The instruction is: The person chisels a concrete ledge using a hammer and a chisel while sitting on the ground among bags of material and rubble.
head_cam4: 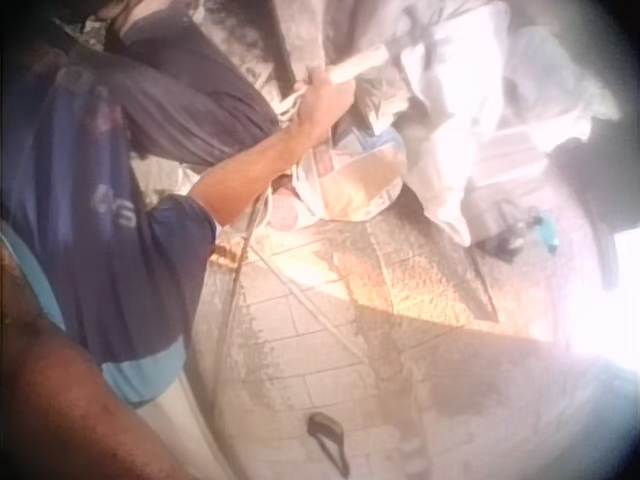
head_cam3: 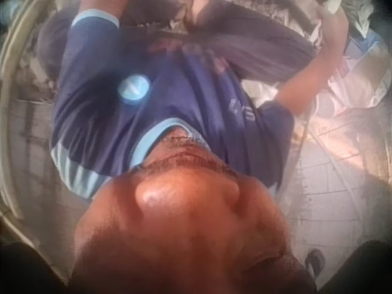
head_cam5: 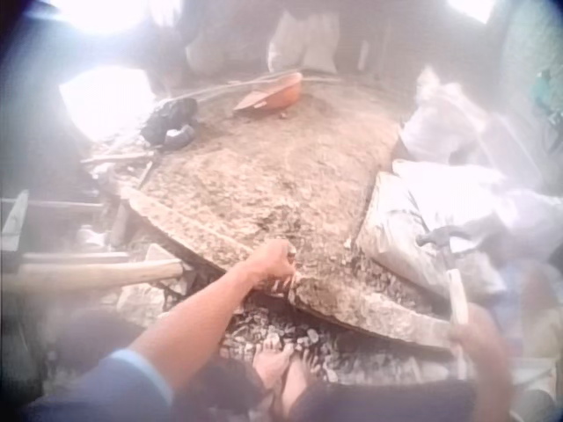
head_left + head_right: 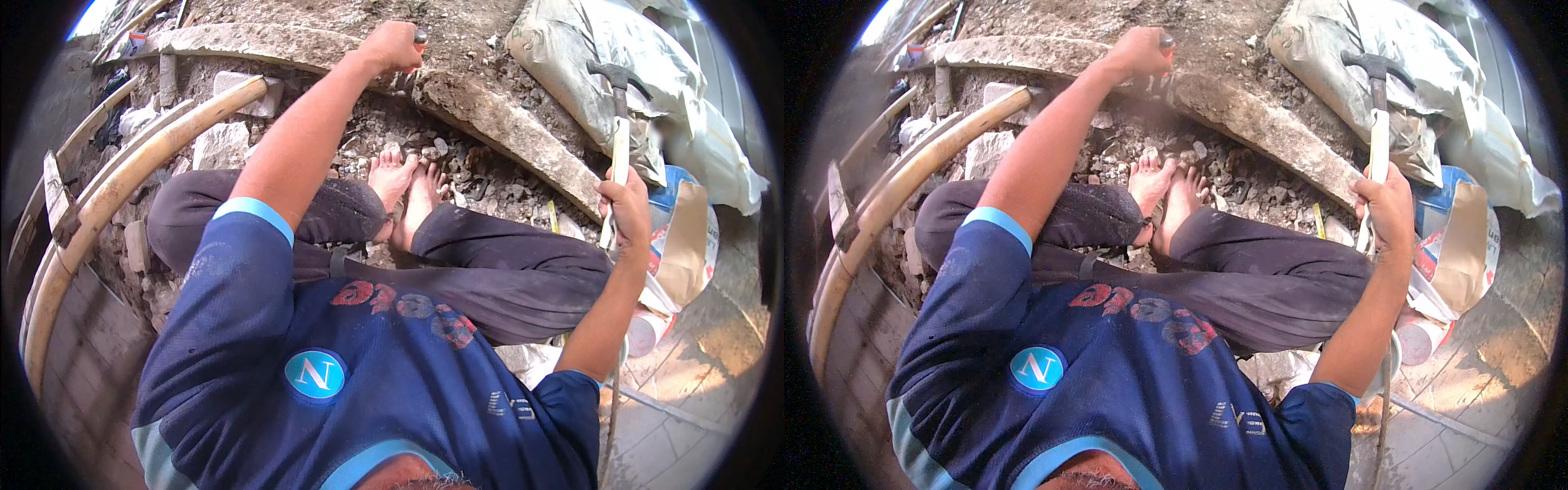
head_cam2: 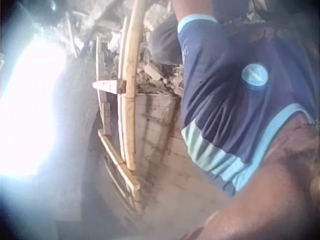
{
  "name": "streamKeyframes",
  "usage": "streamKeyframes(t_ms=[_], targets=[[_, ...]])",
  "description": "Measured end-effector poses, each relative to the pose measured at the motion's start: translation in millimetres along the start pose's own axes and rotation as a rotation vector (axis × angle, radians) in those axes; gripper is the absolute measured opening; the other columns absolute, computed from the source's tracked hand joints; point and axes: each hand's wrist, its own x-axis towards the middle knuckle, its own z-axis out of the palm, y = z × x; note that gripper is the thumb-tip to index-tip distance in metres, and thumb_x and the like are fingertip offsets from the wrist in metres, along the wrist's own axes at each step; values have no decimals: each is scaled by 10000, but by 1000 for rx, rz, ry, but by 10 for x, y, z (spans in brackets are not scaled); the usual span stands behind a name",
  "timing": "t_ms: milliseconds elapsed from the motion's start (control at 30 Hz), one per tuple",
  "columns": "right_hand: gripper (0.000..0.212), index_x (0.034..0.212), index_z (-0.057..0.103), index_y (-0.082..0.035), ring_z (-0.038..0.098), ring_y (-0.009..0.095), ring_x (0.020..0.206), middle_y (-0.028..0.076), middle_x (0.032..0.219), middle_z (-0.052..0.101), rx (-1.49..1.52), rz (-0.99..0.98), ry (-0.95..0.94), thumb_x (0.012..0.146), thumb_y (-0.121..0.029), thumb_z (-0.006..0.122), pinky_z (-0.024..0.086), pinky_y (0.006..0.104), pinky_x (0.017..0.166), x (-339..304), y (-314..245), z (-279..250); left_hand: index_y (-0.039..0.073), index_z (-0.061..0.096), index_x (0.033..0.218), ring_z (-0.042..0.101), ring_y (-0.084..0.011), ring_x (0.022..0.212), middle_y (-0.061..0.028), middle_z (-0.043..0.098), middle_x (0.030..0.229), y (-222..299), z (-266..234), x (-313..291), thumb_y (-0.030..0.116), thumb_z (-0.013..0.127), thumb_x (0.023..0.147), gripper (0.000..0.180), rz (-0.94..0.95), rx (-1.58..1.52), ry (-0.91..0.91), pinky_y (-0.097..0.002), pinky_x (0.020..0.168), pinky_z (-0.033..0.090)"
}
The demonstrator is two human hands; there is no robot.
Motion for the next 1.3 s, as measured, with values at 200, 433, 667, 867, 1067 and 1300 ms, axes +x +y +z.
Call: streamKeyframes(t_ms=[200,433,667,867,1067,1300], targets=[[192,874,497,-47,465,97,422,12,617,508,-89,5,25,751,4,634,368,250,402,-8,-29,26,91,689,783,673,-139,668,-25,708,714,-270,-311,142,319,758,731,244,-84,-224,129,-308,666,538],[199,882,474,-52,478,109,440,28,644,509,-49,55,18,760,3,622,395,245,403,92,149,-34,21,671,884,696,-156,697,-56,719,745,-47,-72,152,249,691,745,268,47,-155,45,-309,693,547],[216,908,477,-35,481,121,435,47,670,514,-71,103,-14,752,1,622,400,244,393,177,93,-14,46,689,891,692,-141,676,-48,738,830,-72,-261,272,223,719,744,233,-27,-143,7,-320,698,556],[245,921,480,-32,482,120,438,51,680,518,-89,129,6,744,13,643,409,246,395,196,39,61,38,646,936,702,-167,712,-55,723,878,-191,23,398,200,765,772,259,102,-261,32,-325,701,555],[247,921,481,-34,478,114,443,43,677,509,-72,124,5,739,12,642,394,239,397,241,15,69,23,650,807,674,-197,648,-92,683,707,-290,-319,744,123,742,695,176,76,-598,213,-344,590,522],[234,899,474,-39,472,105,437,23,668,497,-128,153,19,734,-15,638,391,248,406,217,-38,87,28,582,924,680,-170,771,-96,686,851,-276,26,658,65,680,784,175,88,-339,-8,-319,757,537]])
